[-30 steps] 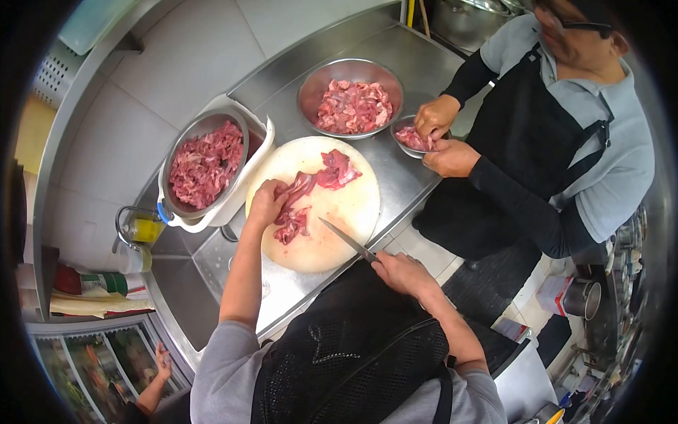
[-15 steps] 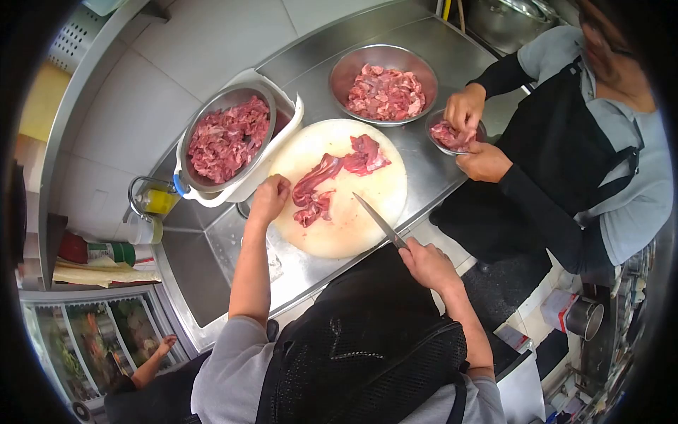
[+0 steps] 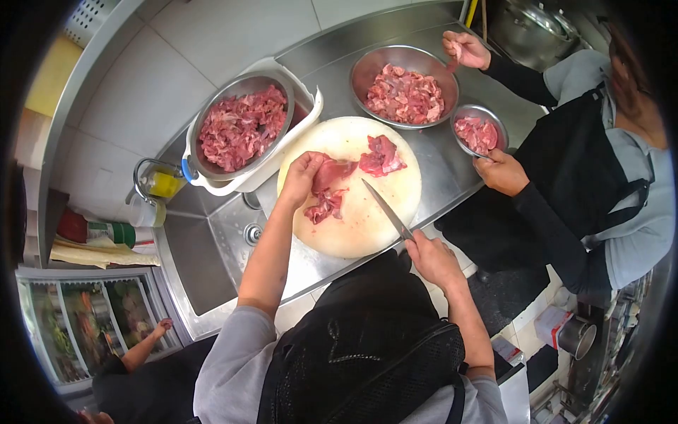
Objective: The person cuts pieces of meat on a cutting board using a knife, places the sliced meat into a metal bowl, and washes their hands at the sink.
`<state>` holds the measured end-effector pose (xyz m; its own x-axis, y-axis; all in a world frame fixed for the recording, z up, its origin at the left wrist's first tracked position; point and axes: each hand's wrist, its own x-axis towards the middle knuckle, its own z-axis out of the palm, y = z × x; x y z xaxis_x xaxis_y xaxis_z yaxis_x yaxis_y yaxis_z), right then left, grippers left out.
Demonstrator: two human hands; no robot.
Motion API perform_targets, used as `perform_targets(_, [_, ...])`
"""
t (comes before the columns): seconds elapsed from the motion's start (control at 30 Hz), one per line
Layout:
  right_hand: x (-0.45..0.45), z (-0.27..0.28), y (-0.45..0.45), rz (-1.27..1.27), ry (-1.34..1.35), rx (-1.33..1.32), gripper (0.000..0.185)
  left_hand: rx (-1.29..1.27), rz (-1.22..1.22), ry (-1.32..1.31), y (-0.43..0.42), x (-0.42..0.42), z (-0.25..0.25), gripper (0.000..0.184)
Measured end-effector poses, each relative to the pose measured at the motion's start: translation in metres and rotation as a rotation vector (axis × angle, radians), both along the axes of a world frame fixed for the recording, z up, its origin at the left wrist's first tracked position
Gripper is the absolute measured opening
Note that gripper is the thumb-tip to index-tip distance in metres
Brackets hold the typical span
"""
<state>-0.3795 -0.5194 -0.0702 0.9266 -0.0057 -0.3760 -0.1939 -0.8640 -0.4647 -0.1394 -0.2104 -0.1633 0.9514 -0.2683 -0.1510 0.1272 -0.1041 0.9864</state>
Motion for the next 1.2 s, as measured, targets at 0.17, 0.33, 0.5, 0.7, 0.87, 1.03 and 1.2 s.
perform_targets(0.17, [0.005,0.003,-0.001,0.002,-0.025,0.015,0.035,0.634,-0.090,-0.215,0.017,-0.007,0.012,0.042])
perform_targets(0.33, [0.017,0.004,0.007,0.004,-0.022,0.030,0.034,0.792,0.013,-0.662,0.018,-0.054,0.013,0.043])
perform_targets(0.5, [0.061,-0.008,0.046,0.114,0.016,0.036,0.033,0.663,0.008,-0.505,0.023,-0.062,0.006,0.033])
perform_targets(0.7, [0.096,-0.014,0.046,0.172,0.015,-0.156,0.036,0.551,0.030,-0.470,0.042,-0.063,0.015,0.025])
perform_targets(0.87, [0.084,0.000,0.033,0.080,-0.021,-0.123,0.036,0.687,0.011,-0.443,0.070,-0.059,0.013,0.022])
perform_targets(1.03, [0.062,0.018,0.031,-0.011,-0.002,-0.043,0.035,0.755,-0.033,-0.814,0.050,-0.074,0.046,0.025])
perform_targets(1.2, [0.050,0.005,0.031,-0.008,-0.009,0.001,0.034,0.689,-0.268,-0.675,0.026,-0.033,0.014,0.024])
